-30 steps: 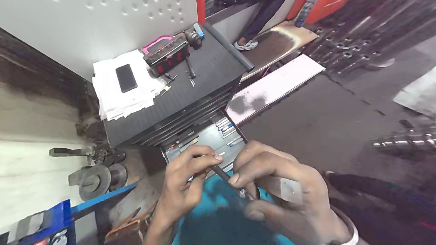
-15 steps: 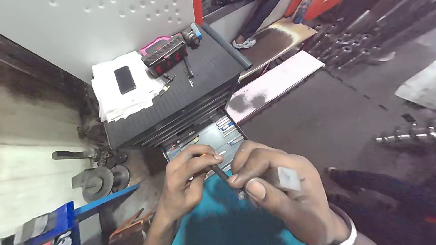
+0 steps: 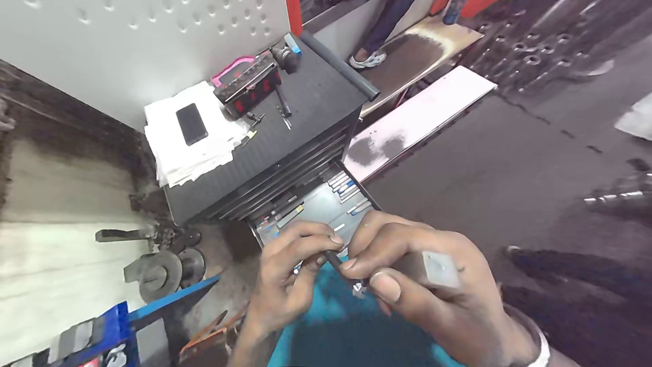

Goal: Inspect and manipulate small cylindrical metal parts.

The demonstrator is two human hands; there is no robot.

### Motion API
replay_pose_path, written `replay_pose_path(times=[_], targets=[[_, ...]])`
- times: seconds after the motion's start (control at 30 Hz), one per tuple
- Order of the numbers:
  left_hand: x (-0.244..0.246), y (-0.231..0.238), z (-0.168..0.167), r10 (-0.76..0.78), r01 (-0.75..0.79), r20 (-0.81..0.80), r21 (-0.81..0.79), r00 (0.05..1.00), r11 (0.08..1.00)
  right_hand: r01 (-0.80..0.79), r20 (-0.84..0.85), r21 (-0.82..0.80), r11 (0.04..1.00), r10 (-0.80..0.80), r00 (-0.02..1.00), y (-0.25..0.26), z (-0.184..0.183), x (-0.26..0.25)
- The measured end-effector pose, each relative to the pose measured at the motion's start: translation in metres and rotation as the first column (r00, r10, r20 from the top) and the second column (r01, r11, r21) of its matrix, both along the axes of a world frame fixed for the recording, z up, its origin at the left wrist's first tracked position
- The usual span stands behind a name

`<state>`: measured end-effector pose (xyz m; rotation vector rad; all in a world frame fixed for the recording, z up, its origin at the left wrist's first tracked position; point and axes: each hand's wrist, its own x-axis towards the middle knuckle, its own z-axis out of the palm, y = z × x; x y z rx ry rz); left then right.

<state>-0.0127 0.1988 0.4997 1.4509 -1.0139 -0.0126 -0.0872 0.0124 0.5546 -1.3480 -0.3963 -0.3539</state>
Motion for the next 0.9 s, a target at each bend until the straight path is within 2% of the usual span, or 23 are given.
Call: replay_pose_path(times=[0.9], targets=[[-0.0045,-0.0023,-0.0002,-0.062,0.062,-0.061,-0.003,0.996,0.998,0.024,0.019,0.008,1.000,-0.024,1.000,-0.0004,0.0003,0.0023]])
